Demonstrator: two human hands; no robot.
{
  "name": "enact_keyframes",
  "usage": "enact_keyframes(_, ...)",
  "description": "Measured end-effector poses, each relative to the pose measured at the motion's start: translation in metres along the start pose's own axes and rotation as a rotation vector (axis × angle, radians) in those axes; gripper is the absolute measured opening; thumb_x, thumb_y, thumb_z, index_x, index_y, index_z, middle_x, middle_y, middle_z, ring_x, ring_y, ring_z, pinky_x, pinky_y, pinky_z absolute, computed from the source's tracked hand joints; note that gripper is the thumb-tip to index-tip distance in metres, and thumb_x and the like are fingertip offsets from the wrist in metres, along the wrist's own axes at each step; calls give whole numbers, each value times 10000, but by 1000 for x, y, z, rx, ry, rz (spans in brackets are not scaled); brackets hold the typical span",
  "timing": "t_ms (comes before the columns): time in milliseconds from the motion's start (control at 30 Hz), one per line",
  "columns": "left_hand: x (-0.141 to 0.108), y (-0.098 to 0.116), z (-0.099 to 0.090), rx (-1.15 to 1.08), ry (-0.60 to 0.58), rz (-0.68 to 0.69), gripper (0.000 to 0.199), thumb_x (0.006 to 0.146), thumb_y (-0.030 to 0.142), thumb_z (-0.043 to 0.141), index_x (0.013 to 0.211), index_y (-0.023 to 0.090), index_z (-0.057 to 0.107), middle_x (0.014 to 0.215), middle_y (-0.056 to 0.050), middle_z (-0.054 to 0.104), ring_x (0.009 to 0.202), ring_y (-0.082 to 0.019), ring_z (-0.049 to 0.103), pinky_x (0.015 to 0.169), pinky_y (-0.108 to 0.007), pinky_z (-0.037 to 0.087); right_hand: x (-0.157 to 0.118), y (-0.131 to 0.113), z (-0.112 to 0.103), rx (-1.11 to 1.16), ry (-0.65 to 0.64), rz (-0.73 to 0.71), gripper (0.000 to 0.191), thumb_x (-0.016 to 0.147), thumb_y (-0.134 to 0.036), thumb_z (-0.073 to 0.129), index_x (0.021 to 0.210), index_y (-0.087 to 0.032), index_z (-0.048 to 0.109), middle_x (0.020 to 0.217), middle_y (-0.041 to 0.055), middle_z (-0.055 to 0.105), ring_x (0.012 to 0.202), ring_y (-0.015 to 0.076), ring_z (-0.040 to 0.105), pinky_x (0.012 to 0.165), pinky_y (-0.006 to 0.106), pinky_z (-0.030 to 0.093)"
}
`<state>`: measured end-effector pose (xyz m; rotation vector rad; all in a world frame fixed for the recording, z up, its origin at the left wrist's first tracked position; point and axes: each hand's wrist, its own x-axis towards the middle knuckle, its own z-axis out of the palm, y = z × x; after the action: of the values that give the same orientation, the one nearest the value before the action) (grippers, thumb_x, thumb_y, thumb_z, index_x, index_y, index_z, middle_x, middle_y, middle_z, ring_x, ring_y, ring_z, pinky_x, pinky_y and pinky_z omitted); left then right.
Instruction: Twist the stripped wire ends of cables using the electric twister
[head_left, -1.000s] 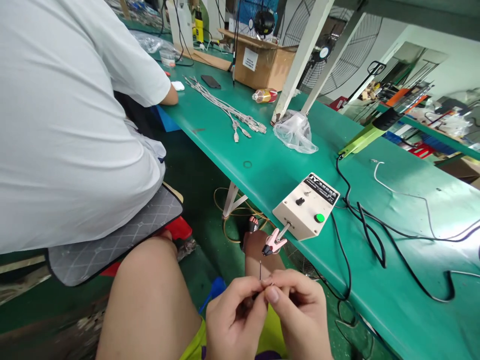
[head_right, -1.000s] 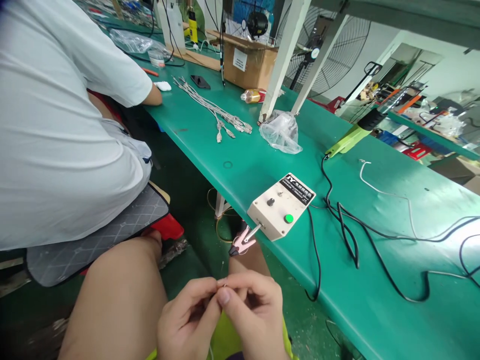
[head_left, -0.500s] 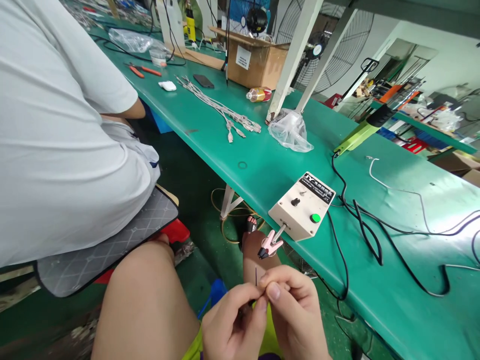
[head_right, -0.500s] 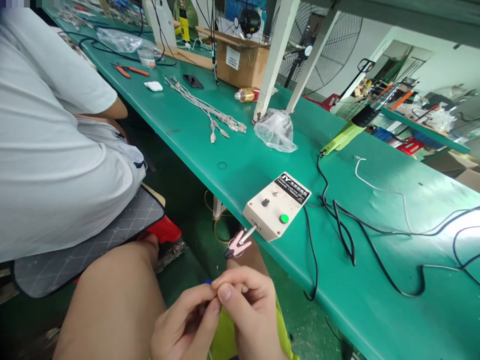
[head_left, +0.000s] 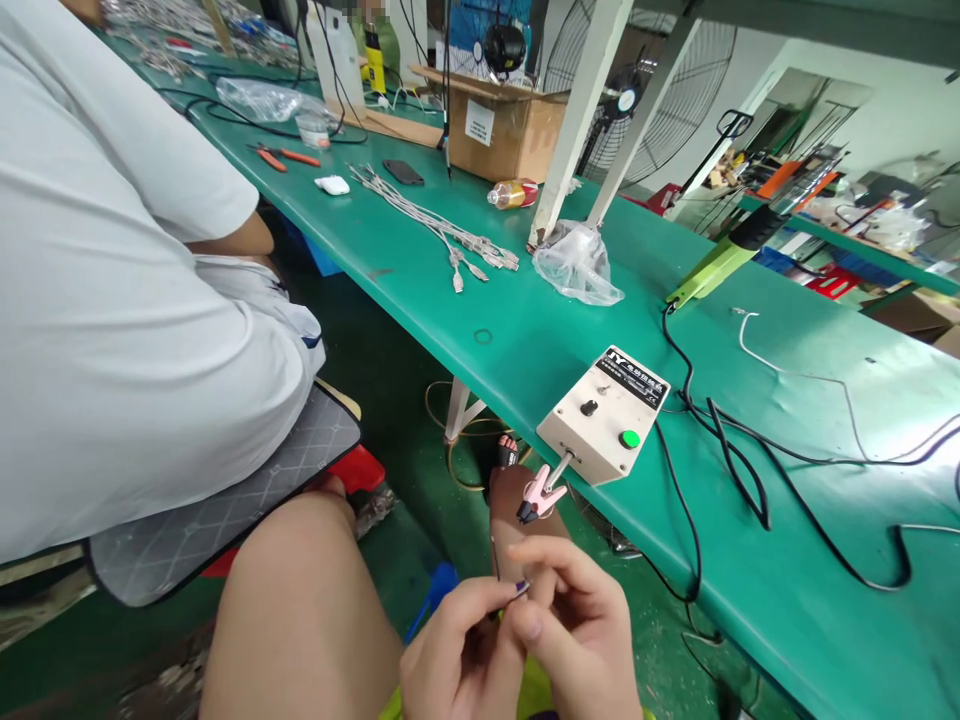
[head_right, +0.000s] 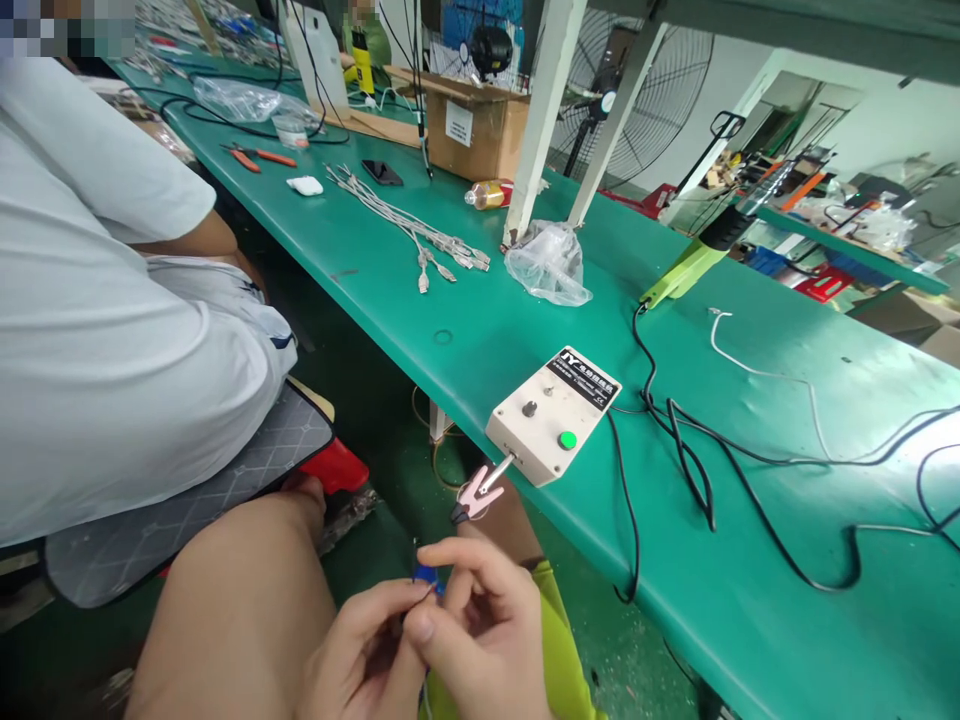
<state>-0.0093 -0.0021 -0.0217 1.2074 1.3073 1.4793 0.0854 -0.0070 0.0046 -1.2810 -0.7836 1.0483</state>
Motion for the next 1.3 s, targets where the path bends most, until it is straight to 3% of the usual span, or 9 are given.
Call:
enact_keyframes(133,-3,1,4,-50,58,-20,175,1057,441,767,995,282,806,883,45,828,723,-100,769,724,-144,612,1,-12,6,-336,38,-235,143,911,-233,888,1009,-338,889,522,-76,593,495,119,477,520,233,418)
enact_keyframes(267,-2,0,7,-96,85,-32,121,1047,382,794,991,275,808,907,51,834,757,-90,780,757,-129,620,5,-19,11,-435,88,-348,151,945,-208,834,993,-335,901,530,-61,687,486,133,574,585,257,529)
enact_keyframes(600,-1,-9,1,8,-20,115,38,1045,262,780,1026,278,809,912,31,853,741,-122,798,752,-181,644,-5,-6,1,-296,107,-229,184,1008,-232,801,1104,-355,898,840,12,867,658,153,744,627,201,603)
enact_keyframes(833,0,-14,-1,9,1,133,41,1009,217,807,1019,255,799,909,30,848,736,-126,815,738,-166,661,5,-13,9,-164,221,-197,93,1002,-378,829,1048,-333,896,728,-3,765,601,115,615,579,161,535)
enact_keyframes(967,0,-10,3,-25,46,94,62,1047,290,783,1007,244,794,901,15,845,733,-128,810,724,-170,655,2,-9,9,-165,138,-176,171,961,-413,862,1078,-292,892,579,-49,571,516,111,488,497,186,446)
enact_keyframes(1033,0,-7,4,-33,35,89,103,1068,317,758,1005,241,788,897,4,847,732,-130,807,719,-177,651,-1,-6,8,-233,126,-143,82,959,-356,867,951,-276,885,594,-35,624,526,119,533,514,199,461)
enact_keyframes(1100,1,-5,3,-1,7,101,90,1068,313,758,1017,248,794,896,-2,852,731,-137,806,726,-193,651,-2,-6,7,-266,129,-130,125,987,-323,836,880,-259,850,662,-9,701,584,139,616,563,212,513)
enact_keyframes(1300,4,-3,0,24,-50,50,81,1060,295,742,1012,258,795,868,10,840,673,-131,779,652,-180,621,7,-15,5,-276,62,-171,240,1089,-354,679,915,-263,817,774,17,759,674,162,698,624,214,568)
